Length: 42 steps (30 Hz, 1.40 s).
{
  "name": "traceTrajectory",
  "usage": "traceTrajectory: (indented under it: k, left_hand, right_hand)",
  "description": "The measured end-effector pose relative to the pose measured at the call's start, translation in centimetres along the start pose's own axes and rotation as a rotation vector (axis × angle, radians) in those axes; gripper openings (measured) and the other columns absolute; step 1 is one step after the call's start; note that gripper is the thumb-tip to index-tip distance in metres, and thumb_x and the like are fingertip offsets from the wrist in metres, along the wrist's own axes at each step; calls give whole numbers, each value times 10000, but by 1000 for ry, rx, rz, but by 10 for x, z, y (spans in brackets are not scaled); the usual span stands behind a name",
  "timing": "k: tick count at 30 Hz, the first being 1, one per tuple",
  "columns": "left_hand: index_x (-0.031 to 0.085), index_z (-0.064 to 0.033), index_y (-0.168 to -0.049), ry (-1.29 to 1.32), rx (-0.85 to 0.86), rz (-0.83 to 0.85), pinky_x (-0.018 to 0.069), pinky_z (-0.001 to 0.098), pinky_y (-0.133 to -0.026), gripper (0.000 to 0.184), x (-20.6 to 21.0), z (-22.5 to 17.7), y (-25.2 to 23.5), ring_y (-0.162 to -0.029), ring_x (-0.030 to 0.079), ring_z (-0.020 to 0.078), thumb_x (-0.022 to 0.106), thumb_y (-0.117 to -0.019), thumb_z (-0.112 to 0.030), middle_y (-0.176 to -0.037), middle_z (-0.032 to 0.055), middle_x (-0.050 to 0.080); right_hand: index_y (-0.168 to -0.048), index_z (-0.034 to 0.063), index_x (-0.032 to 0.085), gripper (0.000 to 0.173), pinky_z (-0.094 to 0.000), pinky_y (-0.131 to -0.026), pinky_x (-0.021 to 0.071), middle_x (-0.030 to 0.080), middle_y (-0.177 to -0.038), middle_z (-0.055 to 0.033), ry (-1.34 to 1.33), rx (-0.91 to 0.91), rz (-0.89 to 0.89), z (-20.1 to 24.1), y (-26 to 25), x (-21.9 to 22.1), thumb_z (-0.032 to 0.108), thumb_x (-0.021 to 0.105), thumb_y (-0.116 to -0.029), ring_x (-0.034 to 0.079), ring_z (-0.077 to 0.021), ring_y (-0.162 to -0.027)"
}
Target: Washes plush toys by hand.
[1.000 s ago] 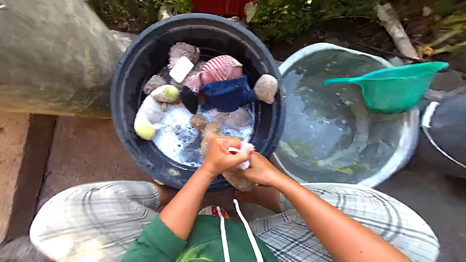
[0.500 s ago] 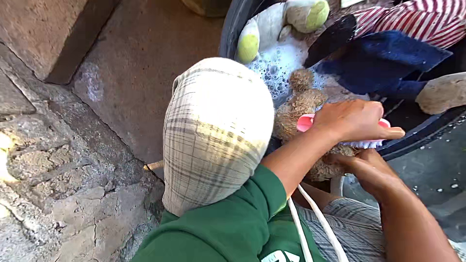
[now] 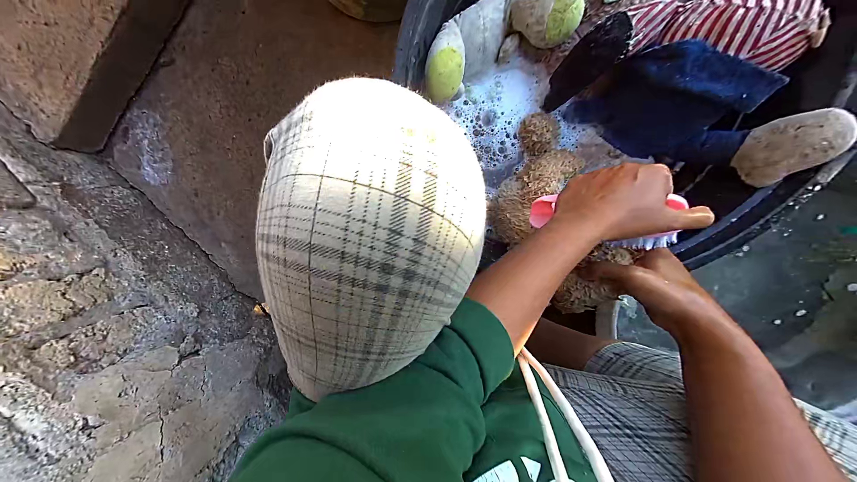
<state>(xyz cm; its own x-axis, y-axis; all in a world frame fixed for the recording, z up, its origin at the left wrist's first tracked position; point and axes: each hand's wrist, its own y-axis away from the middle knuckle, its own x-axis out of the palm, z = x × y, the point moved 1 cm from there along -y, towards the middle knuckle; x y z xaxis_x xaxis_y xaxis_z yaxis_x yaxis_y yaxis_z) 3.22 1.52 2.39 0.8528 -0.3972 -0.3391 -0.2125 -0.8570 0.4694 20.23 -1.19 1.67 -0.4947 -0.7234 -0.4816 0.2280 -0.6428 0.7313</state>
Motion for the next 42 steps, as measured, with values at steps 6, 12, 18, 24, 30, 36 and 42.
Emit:
traceTrajectory:
  k: [6, 12, 18, 24, 30, 36, 42]
  left_hand:
    - [718, -75, -954, -31, 14, 3, 550, 544, -784, 496, 0, -1, 0, -1017, 697, 276, 629, -967, -563, -1030, 110, 721]
    - [718, -80, -912, -77, 51, -19, 539, 548, -767, 515, 5, 4, -2, -959, 696, 286, 635, -945, -587, -948, 110, 715]
    - [636, -57, -662, 39, 404, -296, 464, 487, -576, 464, 9, -20, 22, -638, 634, 257, 717, -887, -455, -632, 81, 612]
    - [739, -18, -814, -131, 394, -169, 550, 572, -738, 426, 34, 19, 15, -821, 720, 332, 720, -898, -435, -796, 165, 722]
    - [677, 5, -707, -87, 180, -361, 520, 576, -660, 475, 10, 39, 11, -713, 680, 346, 665, -927, -416, -695, 175, 664]
    - [742, -6, -804, -74, 276, -214, 549, 605, -728, 437, 35, 55, 7, -797, 713, 358, 680, -925, -421, -784, 188, 715]
    - [621, -9, -641, -8, 267, -378, 483, 532, -581, 474, 12, 30, 9, -614, 629, 306, 668, -915, -393, -611, 141, 605]
  right_hand:
    - [-1276, 47, 575, 456, -512, -836, 524, 661, -1103, -139, -17, -18, 7, -1, -1, 0, 99, 729, -850, 654, -225, -956]
    - [-1254, 47, 591, 559, -542, -842, 534, 677, -1091, -148, -61, -70, -11, -2, -3, 4, 187, 844, -775, 670, -254, -981]
    - [-1152, 73, 634, 421, -340, -756, 586, 695, -965, -34, -203, -114, 34, 12, 15, -2, 22, 817, -776, 679, -109, -862]
    - [-1212, 51, 610, 459, -348, -791, 584, 685, -991, -59, -208, -82, 68, -4, 11, -5, 25, 800, -795, 673, -126, -893]
    - [-1430, 48, 451, 765, -505, -930, 550, 660, -1184, -176, -182, -76, 86, -10, 2, -4, 126, 840, -775, 668, -269, -1080]
    - [-1346, 25, 519, 625, -508, -893, 557, 672, -1110, -180, -171, -80, 89, -10, -1, 0, 118, 815, -804, 677, -273, -1013]
    - [-1393, 41, 482, 686, -494, -900, 556, 664, -1152, -173, -199, -64, 97, -4, 0, -2, 87, 813, -794, 674, -261, -1040]
